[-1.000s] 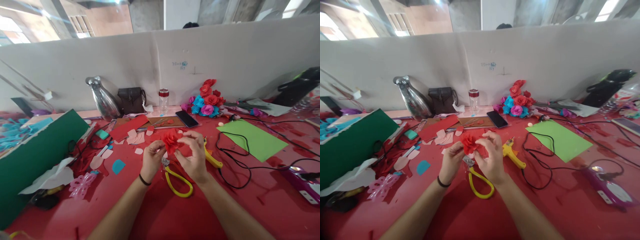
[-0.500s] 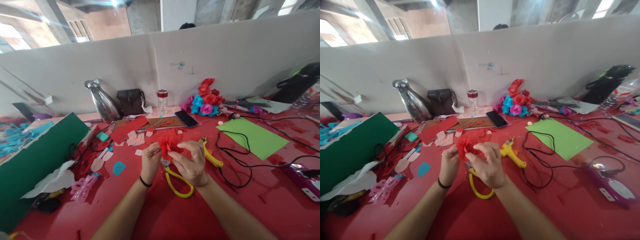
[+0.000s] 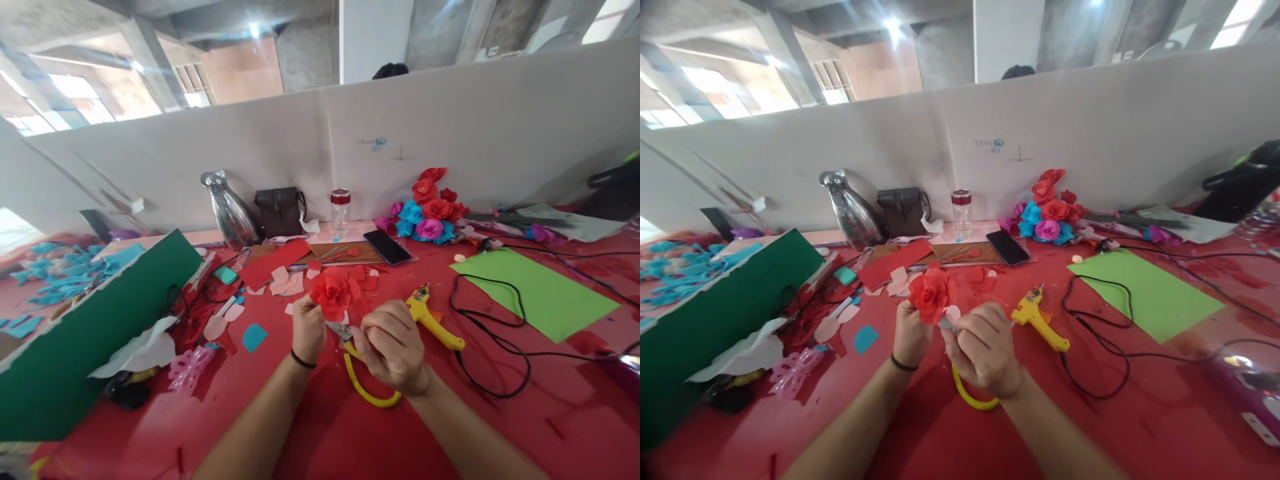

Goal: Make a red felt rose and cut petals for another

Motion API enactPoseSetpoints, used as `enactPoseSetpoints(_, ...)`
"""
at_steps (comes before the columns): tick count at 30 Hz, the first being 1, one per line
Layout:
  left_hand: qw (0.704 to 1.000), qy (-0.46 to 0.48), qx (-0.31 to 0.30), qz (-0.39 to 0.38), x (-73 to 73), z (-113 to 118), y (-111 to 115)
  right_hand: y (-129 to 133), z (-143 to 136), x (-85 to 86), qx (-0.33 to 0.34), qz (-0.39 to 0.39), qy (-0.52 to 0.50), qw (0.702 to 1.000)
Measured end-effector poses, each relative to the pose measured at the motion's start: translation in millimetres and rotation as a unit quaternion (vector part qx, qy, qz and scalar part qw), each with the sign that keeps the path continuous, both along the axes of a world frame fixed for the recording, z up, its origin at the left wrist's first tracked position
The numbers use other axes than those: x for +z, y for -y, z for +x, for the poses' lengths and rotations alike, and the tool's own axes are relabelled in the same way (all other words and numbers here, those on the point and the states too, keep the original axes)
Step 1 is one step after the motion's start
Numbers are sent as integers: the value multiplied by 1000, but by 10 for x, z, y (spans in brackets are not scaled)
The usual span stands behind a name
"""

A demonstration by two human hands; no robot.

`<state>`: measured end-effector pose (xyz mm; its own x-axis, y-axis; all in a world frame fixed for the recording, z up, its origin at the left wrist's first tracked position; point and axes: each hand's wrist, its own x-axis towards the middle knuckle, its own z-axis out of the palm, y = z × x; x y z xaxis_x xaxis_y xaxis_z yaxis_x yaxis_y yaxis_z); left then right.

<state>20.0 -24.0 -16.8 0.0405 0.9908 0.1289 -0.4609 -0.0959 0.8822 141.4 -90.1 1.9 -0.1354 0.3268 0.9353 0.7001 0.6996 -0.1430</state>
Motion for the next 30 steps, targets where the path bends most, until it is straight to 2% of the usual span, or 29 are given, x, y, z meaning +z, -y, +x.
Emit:
enactPoseSetpoints(2, 1000, -6, 16, 12, -46, -10, -28, -7, -19, -7, 22, -63, -54, 996)
enactPoseSetpoints(4, 999, -7, 30, 20, -110, -22, -67, -31, -47, -23, 36, -173, -162, 971)
enactPoseSetpoints(5, 999, -6, 38, 25, -142, -27, -89, -49, -61, -33, 47, -236, -228, 944)
enactPoseSetpoints(7, 998, -10, 56, 39, -199, -36, -130, -95, -79, -54, 78, -342, -350, 869)
enactPoseSetpoints(9, 995, -31, 73, 53, -239, -41, -161, -140, -77, -72, 106, -386, -431, 809)
enactPoseSetpoints(10, 994, -43, 80, 59, -253, -42, -172, -160, -70, -80, 113, -391, -452, 794)
enactPoseSetpoints(11, 993, -54, 85, 64, -266, -43, -179, -175, -61, -87, 114, -392, -460, 788)
enactPoseSetpoints(17, 985, -100, 112, 88, -331, -31, -183, -206, -45, -120, 79, -416, -421, 802)
enactPoseSetpoints(23, 980, -107, 140, 94, -331, 17, -176, -217, -44, -152, 69, -387, -446, 804)
enactPoseSetpoints(26, 978, -112, 147, 93, -281, 40, -167, -243, -29, -169, 87, -386, -469, 790)
enactPoseSetpoints(30, 980, -114, 137, 92, -211, 88, -136, -261, -21, -150, 124, -392, -514, 753)
